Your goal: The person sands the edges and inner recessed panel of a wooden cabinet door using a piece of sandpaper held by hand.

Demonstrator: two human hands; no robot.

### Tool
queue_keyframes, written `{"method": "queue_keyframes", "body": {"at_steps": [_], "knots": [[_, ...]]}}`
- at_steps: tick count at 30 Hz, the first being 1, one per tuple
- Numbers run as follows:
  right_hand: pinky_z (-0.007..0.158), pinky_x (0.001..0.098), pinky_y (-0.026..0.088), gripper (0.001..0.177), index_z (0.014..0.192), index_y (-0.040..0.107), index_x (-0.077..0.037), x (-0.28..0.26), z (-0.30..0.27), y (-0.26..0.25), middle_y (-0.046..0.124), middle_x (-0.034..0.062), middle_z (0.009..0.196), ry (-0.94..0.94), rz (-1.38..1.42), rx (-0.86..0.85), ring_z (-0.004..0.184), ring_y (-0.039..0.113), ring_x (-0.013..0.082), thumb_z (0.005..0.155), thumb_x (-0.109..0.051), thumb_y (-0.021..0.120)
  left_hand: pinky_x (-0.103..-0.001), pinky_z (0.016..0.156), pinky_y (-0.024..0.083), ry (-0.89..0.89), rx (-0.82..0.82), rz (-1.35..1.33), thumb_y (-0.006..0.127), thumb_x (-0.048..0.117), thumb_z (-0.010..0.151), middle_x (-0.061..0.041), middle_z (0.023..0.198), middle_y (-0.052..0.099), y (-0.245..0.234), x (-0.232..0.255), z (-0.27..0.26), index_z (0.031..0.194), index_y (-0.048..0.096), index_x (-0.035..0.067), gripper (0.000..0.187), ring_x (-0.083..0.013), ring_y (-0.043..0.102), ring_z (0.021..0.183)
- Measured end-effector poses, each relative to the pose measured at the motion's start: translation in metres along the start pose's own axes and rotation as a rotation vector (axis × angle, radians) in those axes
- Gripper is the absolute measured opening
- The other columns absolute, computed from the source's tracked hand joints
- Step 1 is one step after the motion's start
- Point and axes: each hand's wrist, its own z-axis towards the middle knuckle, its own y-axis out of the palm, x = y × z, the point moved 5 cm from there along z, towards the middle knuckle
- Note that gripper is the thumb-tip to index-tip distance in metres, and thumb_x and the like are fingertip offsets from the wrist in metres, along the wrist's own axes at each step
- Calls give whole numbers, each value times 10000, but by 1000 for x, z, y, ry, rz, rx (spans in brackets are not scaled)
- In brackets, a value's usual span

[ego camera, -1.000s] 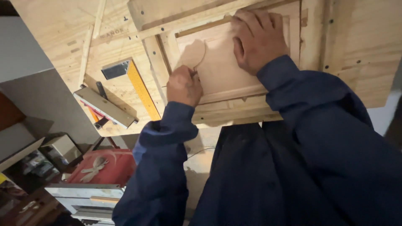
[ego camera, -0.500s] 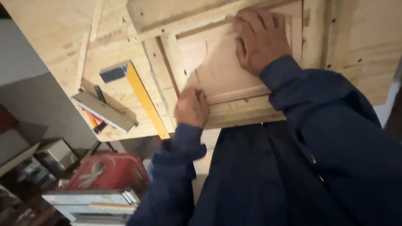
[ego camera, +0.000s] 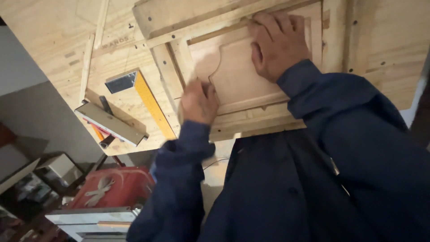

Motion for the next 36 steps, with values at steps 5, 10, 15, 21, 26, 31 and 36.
{"method": "queue_keyframes", "body": {"at_steps": [5, 10, 15, 21, 26, 31, 36], "knots": [[862, 474, 422, 296, 1162, 748, -78, 5, 4, 7, 654, 97, 1342, 50, -60, -16, 1097, 591, 337, 936, -258, 686, -519, 716, 510, -5, 129, -48, 657, 262, 929, -149, 850, 692, 12, -8, -21, 879, 656, 100, 170, -397, 660, 787], [857, 482, 417, 258, 1149, 703, -69, -1, 0, 4, 643, 113, 1334, 64, 29, -54, 1081, 586, 352, 925, -196, 682, -537, 774, 490, -38, -7, -81, 639, 237, 929, -184, 915, 674, 14, -8, -14, 920, 620, 106, 132, -429, 642, 865], [850, 490, 424, 246, 991, 753, -83, 3, -7, 22, 681, 81, 1327, 84, -83, -121, 1070, 588, 348, 880, -291, 680, -563, 716, 464, -89, -25, -17, 626, 320, 925, -173, 830, 655, 46, -34, -39, 850, 611, 120, 214, -440, 635, 807], [831, 454, 388, 341, 1224, 711, -85, -3, 2, 3, 629, 88, 1301, 27, -25, -56, 1025, 560, 316, 903, -196, 694, -530, 641, 467, 131, 184, -40, 748, 165, 827, -150, 778, 636, 34, -21, 7, 811, 597, 99, 166, -395, 627, 716], [841, 446, 391, 330, 1204, 720, -72, -3, 5, -1, 636, 106, 1291, -4, -9, -20, 1050, 574, 320, 894, -181, 697, -524, 731, 501, 6, 40, -143, 692, 186, 864, -174, 844, 671, 16, -12, -18, 839, 634, 92, 114, -411, 660, 806], [853, 461, 397, 378, 1314, 701, -47, -3, 4, 0, 612, 113, 1306, -3, 10, -42, 1061, 560, 337, 962, -181, 679, -599, 623, 454, 43, 99, -36, 634, 276, 960, -193, 779, 653, 14, -11, 14, 777, 596, 95, 260, -467, 629, 713], [839, 472, 400, 397, 1266, 710, -65, -3, 5, 0, 635, 114, 1292, 21, 2, -65, 1022, 573, 341, 888, -185, 704, -506, 726, 531, 22, 44, -22, 706, 189, 867, -147, 865, 708, 20, -14, -7, 876, 683, 121, 72, -385, 683, 797]]}}
